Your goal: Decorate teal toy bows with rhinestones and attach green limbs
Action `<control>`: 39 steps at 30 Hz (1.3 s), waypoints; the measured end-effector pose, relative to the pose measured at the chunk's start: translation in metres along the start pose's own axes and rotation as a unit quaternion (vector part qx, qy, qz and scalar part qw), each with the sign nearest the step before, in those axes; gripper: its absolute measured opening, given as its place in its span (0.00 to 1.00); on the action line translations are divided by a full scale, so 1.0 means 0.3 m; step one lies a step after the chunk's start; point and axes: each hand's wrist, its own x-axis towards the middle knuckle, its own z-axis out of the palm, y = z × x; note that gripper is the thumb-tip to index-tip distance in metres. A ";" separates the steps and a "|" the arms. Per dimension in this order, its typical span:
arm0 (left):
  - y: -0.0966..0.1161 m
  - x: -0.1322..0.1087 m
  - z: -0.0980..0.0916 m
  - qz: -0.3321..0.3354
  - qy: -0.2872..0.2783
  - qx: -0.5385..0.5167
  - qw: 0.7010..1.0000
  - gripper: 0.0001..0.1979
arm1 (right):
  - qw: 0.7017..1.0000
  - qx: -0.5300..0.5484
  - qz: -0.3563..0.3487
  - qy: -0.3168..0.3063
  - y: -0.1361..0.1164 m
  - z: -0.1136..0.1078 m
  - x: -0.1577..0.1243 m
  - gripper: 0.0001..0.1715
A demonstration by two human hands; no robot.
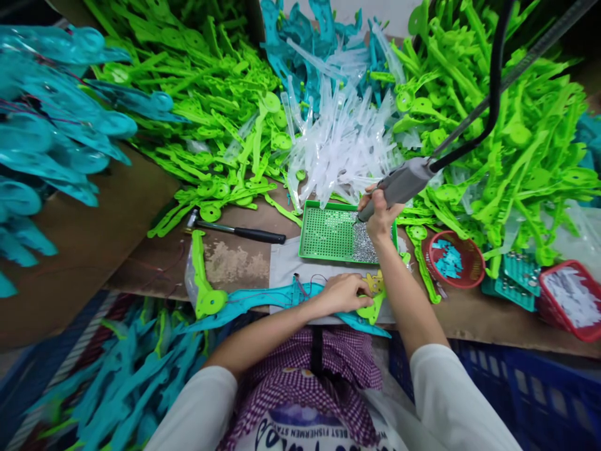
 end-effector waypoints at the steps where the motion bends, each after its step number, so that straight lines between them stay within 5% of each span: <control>1: 0.001 0.000 -0.001 -0.002 -0.001 0.000 1.000 0.11 | 1.000 0.004 0.001 0.000 0.001 0.001 0.000 0.21; 13: -0.006 0.004 0.006 -0.003 0.006 0.001 1.000 0.11 | 1.000 -0.002 0.005 -0.007 -0.006 0.003 -0.002 0.22; 18: -0.014 0.006 0.013 -0.004 0.012 -0.005 1.000 0.11 | 1.000 0.027 0.006 0.005 -0.072 -0.003 0.017 0.24; 22: -0.017 0.011 0.010 -0.004 0.003 -0.009 1.000 0.11 | 0.998 0.066 -0.009 0.022 -0.208 -0.115 -0.028 0.27; 29: -0.020 0.022 0.013 -0.004 0.003 0.001 1.000 0.10 | 0.999 0.031 0.011 0.034 -0.341 -0.375 -0.298 0.27; 39: -0.015 0.023 0.014 -0.001 0.012 -0.010 1.000 0.11 | 0.998 0.013 0.026 0.064 -0.290 -0.405 -0.314 0.29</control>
